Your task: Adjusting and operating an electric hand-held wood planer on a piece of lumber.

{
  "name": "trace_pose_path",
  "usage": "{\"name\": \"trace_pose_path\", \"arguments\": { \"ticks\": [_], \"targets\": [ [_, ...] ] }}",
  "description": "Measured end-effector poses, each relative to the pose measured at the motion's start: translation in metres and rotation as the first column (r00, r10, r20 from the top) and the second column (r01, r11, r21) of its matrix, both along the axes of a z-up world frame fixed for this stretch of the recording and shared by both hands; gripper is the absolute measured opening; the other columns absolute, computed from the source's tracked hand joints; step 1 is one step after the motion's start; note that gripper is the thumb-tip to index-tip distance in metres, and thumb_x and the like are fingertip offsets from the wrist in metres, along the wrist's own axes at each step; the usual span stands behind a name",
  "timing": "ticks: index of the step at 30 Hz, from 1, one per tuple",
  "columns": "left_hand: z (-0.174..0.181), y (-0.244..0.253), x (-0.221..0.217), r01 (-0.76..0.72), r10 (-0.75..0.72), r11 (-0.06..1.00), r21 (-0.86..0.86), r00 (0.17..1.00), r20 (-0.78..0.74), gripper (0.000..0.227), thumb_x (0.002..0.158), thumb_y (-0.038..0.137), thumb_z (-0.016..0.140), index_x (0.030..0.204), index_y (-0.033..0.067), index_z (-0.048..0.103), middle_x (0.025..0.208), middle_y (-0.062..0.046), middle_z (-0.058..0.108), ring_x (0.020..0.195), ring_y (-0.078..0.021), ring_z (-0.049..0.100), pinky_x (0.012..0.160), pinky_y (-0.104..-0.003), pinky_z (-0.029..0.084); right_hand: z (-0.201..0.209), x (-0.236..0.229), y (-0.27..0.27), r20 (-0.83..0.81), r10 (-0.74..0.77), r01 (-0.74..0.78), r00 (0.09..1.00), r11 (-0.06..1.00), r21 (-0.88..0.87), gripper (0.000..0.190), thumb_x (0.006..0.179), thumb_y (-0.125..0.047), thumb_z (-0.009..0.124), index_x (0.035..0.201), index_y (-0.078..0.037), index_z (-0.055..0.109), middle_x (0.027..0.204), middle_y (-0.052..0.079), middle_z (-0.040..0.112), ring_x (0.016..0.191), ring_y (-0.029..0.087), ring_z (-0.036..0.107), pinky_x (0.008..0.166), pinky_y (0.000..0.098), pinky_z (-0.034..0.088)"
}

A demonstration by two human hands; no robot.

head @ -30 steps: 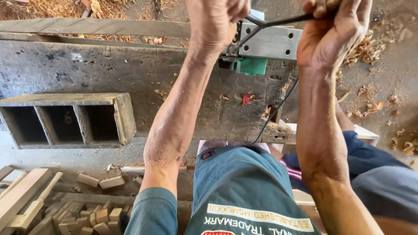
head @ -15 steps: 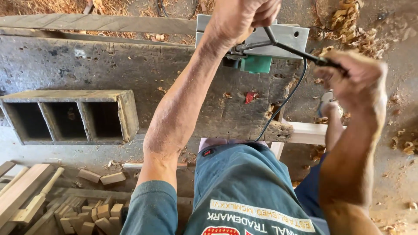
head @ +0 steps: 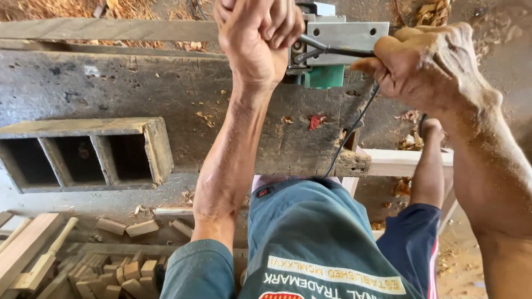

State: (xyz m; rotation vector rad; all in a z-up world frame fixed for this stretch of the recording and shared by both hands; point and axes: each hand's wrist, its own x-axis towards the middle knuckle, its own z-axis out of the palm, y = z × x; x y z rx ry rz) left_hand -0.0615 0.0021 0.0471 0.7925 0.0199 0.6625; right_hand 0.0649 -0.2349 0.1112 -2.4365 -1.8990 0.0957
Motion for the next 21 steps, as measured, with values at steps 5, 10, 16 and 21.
{"name": "trace_pose_path", "arguments": {
  "ticks": [5, 10, 16, 21],
  "targets": [
    [-0.018, -0.001, 0.014, -0.089, 0.084, 0.993, -0.077, 0.994, -0.068, 0.045, 0.106, 0.017, 0.056, 0.068, 0.0114, 0.033, 0.055, -0.004, 0.031, 0.043, -0.0139, 0.029, 0.036, -0.032, 0.032, -0.001, -0.034, -0.003, 0.011, -0.065, 0.066, 0.998, 0.977, -0.202, 0.053, 0.107, -0.050, 0.051, 0.070, -0.014, 0.052, 0.048, -0.001, 0.041, 0.038, 0.013, 0.037, 0.036, 0.0324, 0.035],
    [-0.034, 0.004, 0.027, 0.057, -0.067, 0.997, -0.058, 0.979, -0.194, 0.043, 0.109, 0.033, 0.040, 0.072, 0.0110, 0.036, 0.055, -0.002, 0.029, 0.043, -0.0154, 0.029, 0.043, -0.036, 0.030, -0.060, -0.066, -0.036, 0.050, -0.298, 0.300, 0.953, 0.954, -0.024, 0.030, 0.108, -0.022, 0.057, 0.081, -0.008, 0.056, 0.063, 0.008, 0.051, 0.054, 0.020, 0.053, 0.053, 0.0352, 0.042],
    [-0.043, 0.004, 0.026, 0.079, -0.095, 0.993, -0.085, 0.975, -0.200, 0.047, 0.110, 0.037, 0.034, 0.070, 0.0118, 0.039, 0.056, -0.002, 0.030, 0.045, -0.0159, 0.031, 0.043, -0.035, 0.030, 0.002, -0.073, -0.004, -0.132, -0.348, 0.350, 0.928, 0.937, -0.010, 0.021, 0.102, -0.012, 0.066, 0.083, -0.004, 0.061, 0.069, 0.012, 0.058, 0.058, 0.029, 0.060, 0.052, 0.0409, 0.045],
    [-0.080, -0.003, 0.053, 0.125, -0.110, 0.991, 0.044, 0.960, -0.257, 0.048, 0.109, 0.026, 0.046, 0.064, 0.0105, 0.044, 0.050, -0.003, 0.033, 0.041, -0.0164, 0.032, 0.043, -0.035, 0.029, 0.007, -0.087, 0.002, -0.141, -0.426, 0.431, 0.894, 0.902, 0.007, 0.026, 0.106, -0.017, 0.070, 0.084, -0.006, 0.063, 0.072, 0.012, 0.063, 0.060, 0.030, 0.062, 0.053, 0.0447, 0.045]
  ]
}}
